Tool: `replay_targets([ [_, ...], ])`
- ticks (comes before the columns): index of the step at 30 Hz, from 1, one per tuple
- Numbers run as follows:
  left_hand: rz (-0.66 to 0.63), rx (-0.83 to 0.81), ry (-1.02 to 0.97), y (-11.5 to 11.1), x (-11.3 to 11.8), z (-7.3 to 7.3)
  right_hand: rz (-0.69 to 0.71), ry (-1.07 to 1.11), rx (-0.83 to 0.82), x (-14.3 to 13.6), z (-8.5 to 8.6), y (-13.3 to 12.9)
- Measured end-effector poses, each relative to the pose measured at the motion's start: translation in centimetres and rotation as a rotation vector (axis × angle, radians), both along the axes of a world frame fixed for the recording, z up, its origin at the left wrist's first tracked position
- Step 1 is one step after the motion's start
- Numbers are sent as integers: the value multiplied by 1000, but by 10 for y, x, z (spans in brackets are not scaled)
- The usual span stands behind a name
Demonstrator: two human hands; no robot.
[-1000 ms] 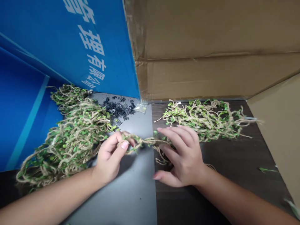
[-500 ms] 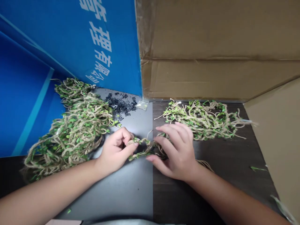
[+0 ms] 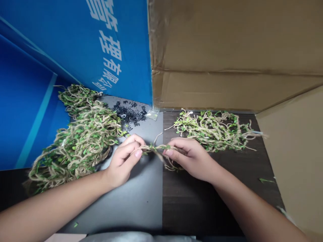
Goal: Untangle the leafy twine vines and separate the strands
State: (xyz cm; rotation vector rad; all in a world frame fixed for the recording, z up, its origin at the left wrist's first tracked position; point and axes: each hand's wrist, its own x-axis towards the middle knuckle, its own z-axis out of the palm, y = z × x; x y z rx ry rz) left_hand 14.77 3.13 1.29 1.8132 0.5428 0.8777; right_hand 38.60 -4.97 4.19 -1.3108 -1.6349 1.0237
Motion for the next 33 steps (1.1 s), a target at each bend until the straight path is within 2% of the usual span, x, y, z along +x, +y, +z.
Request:
replay_targets([
  [4, -12, -152, -107, -4, -3, -4, 51, -66, 88, 18, 15, -4],
  [6, 27, -152, -94, -7, -4, -4, 53, -116, 87, 24, 21, -10],
  [11, 210, 151, 49, -7, -6, 3, 50, -189, 16, 24, 42, -34],
  [14, 276, 224, 84, -4, -4, 4, -16, -187, -34, 9, 50, -49],
  [16, 300, 232, 114, -1, -1, 3, -39, -120, -75, -5, 46, -55],
  [18, 317, 260, 171, 1, 1, 1, -47, -26, -106, -16, 36, -55],
  [21, 336, 367, 231, 1, 3, 0, -81, 89, -131, -25, 15, -51],
  [23, 322, 471, 197, -1, 2, 2, -92, 137, -144, -27, 5, -48],
  [28, 148, 770, 34, -10, 0, 10, -79, 223, -178, -30, -4, -47],
  [33, -61, 927, 0, -11, 0, 12, -62, 250, -156, -33, -6, -45],
])
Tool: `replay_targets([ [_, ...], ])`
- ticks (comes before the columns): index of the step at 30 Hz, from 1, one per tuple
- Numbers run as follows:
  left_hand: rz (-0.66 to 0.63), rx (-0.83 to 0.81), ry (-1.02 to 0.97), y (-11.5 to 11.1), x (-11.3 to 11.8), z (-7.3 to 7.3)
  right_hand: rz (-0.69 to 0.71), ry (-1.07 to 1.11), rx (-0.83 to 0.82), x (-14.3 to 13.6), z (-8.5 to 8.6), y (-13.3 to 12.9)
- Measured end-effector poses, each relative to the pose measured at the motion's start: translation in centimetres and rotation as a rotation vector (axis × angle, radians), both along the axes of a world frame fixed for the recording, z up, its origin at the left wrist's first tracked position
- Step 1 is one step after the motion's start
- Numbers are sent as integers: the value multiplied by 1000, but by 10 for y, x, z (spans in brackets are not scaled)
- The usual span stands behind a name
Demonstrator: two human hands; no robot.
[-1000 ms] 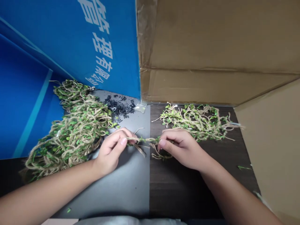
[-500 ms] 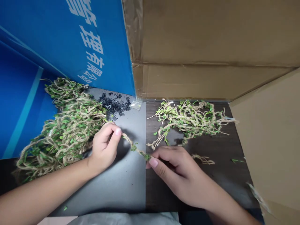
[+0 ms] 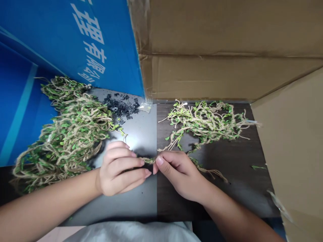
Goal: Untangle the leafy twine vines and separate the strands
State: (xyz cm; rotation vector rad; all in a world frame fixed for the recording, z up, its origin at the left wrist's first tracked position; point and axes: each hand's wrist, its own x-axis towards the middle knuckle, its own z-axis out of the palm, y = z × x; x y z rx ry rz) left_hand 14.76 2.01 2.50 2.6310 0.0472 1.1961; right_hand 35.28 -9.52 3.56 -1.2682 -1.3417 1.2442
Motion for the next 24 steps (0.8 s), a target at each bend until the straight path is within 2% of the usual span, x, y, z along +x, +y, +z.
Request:
replay_targets([
  [2, 5, -1, 50, 0, 0, -2, 19, 17, -7, 0, -1, 1],
  [9, 119, -191, 97, -1, 4, -9, 106, 148, -135, 0, -11, -1],
  [15, 62, -265, 102, -2, 5, -8, 145, 189, -149, -2, -13, -1],
  [18, 69, -273, 103, -3, 5, -9, 85, 3, 16, -5, -12, 1],
  [22, 119, -268, 114, -4, 7, -9, -143, -417, 371, -3, -12, 3],
  [24, 134, -263, 136, -4, 7, -10, -208, -612, 538, -1, -12, 3],
])
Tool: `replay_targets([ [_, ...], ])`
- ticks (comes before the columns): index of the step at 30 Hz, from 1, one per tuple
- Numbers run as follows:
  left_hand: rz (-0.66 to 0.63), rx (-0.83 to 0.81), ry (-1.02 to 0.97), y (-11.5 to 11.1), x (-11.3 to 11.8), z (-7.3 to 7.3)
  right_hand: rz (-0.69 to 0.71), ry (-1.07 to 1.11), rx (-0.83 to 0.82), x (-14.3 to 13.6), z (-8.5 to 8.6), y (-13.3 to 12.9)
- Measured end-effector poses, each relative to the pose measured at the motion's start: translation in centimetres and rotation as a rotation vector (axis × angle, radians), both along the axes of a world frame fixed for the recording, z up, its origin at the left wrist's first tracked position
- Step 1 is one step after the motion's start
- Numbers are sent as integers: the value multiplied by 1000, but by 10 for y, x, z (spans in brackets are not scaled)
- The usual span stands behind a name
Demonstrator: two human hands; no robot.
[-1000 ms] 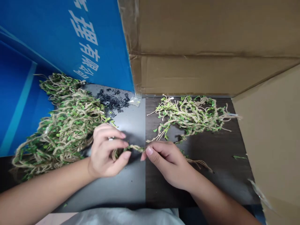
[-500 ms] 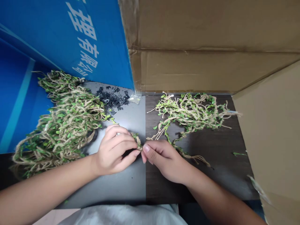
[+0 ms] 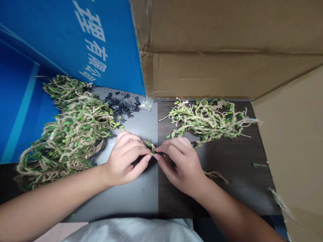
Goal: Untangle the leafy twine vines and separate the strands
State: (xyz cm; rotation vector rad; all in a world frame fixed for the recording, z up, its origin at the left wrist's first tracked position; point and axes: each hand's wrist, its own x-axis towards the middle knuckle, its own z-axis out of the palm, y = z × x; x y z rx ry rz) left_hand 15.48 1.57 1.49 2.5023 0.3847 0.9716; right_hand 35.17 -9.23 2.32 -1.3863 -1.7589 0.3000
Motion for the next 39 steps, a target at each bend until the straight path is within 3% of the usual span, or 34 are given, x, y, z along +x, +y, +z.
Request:
replay_targets([
  [4, -6, 14, 35, 0, 0, -1, 3, -255, 115, 3, 0, -2],
  [11, -29, 51, 94, 0, 1, -3, 15, -429, 152, 2, 4, 0],
  [19, -13, 3, 106, -1, 3, -4, 21, -413, 152, 0, 1, -1],
  [26, -26, -18, 78, -2, 4, -3, 41, -217, 64, 0, -2, 0],
  [39, -21, 33, 79, 0, 2, -6, -10, -441, 185, -2, 1, -2],
])
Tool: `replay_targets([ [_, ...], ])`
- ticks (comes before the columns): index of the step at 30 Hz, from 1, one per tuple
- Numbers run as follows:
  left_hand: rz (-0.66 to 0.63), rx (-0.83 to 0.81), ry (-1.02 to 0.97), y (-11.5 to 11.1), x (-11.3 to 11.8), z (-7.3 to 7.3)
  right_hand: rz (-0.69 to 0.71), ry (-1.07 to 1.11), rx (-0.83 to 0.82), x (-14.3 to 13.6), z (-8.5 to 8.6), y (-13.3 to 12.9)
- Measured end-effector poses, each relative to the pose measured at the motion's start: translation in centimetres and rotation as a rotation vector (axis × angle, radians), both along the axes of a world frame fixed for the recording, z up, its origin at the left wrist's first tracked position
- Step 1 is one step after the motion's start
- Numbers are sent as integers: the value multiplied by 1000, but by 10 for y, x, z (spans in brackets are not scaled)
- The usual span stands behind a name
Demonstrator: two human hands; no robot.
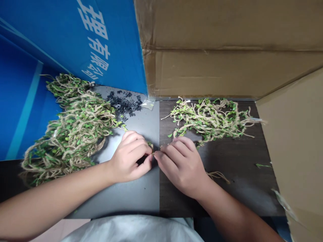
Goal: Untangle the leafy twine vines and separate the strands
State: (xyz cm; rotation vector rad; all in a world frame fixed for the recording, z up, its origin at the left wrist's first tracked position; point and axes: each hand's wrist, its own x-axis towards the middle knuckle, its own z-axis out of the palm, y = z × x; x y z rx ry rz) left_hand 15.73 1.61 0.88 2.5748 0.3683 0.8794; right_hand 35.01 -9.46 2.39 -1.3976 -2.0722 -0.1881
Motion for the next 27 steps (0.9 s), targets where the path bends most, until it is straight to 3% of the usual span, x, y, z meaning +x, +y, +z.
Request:
replay_targets([
  [10, 55, -47, 1, -1, 2, 4, 34, 77, -97, 0, -3, 4],
  [17, 57, -77, 3, -1, 2, 4, 66, 312, -195, -1, -7, 3],
  [23, 30, -105, -42, -1, 3, 7, 120, 636, -363, -1, -3, 4],
  [27, 29, -102, -48, 0, 2, 6, 75, 621, -345, -1, -5, 6],
])
